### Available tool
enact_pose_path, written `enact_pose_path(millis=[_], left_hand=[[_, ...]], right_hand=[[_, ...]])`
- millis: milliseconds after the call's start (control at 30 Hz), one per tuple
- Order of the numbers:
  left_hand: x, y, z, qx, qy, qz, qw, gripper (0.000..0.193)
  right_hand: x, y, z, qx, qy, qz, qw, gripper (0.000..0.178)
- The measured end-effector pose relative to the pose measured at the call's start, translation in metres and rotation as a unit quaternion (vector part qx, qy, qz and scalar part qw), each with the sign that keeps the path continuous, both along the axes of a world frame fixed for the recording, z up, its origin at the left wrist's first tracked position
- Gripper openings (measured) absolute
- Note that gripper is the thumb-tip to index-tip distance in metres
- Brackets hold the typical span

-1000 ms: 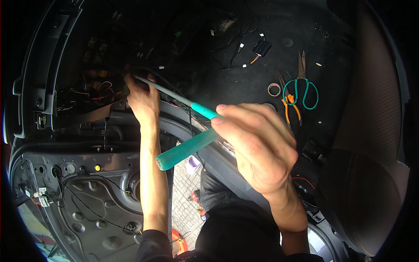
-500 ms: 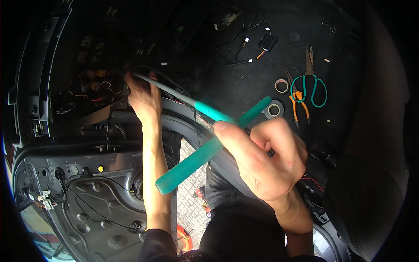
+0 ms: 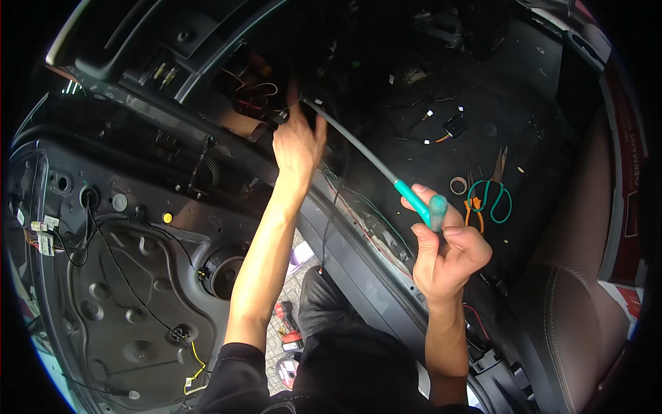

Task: Connect and secure electrical wiring and a control module inside a vehicle's dashboard area.

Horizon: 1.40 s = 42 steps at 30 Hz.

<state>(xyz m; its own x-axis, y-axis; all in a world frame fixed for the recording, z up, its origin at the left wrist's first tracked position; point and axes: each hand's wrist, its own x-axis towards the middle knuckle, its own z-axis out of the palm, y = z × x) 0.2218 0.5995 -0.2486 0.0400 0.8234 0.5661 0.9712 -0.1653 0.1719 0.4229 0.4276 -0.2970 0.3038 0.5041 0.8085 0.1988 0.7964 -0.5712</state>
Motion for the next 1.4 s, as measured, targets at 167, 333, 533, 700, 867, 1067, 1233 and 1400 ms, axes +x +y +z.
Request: enact_pose_path(millis=[167,333,533,700,867,1067,1233,1400], left_hand=[[-0.005,-0.012,-0.009,-0.010,-0.108,-0.101,0.989,0.083],[0.016,-0.045,-0.024,0.049,-0.426,-0.199,0.881,0.046],[0.036,-0.036,0.002,-0.150,-0.817,-0.265,0.491,0.026],[0.043,-0.037,0.016,-0.148,-0.819,-0.220,0.510,0.025],[0.042,-0.041,0.018,-0.133,-0.831,-0.212,0.497,0.026],[0.037,-0.040,0.019,-0.150,-0.832,-0.222,0.486,0.024],[0.033,-0.040,0.019,-0.167,-0.835,-0.211,0.481,0.024],[0.029,-0.040,0.018,-0.179,-0.824,-0.234,0.485,0.024]], right_hand=[[0.013,0.000,0.010,-0.046,-0.120,-0.138,0.982,0.028],[0.031,-0.003,0.023,-0.017,-0.252,-0.214,0.944,0.030],[0.039,-0.001,0.022,0.011,-0.332,-0.266,0.905,0.027],[0.054,0.003,0.014,0.065,-0.033,-0.048,0.996,0.043],[0.078,0.094,0.006,-0.116,0.328,0.123,0.929,0.031],[-0.005,0.213,0.026,-0.015,-0.134,-0.009,0.991,0.016],[-0.048,0.232,0.059,0.131,-0.227,-0.099,0.960,0.017],[-0.051,0.231,0.050,0.146,-0.275,-0.044,0.949,0.029]])
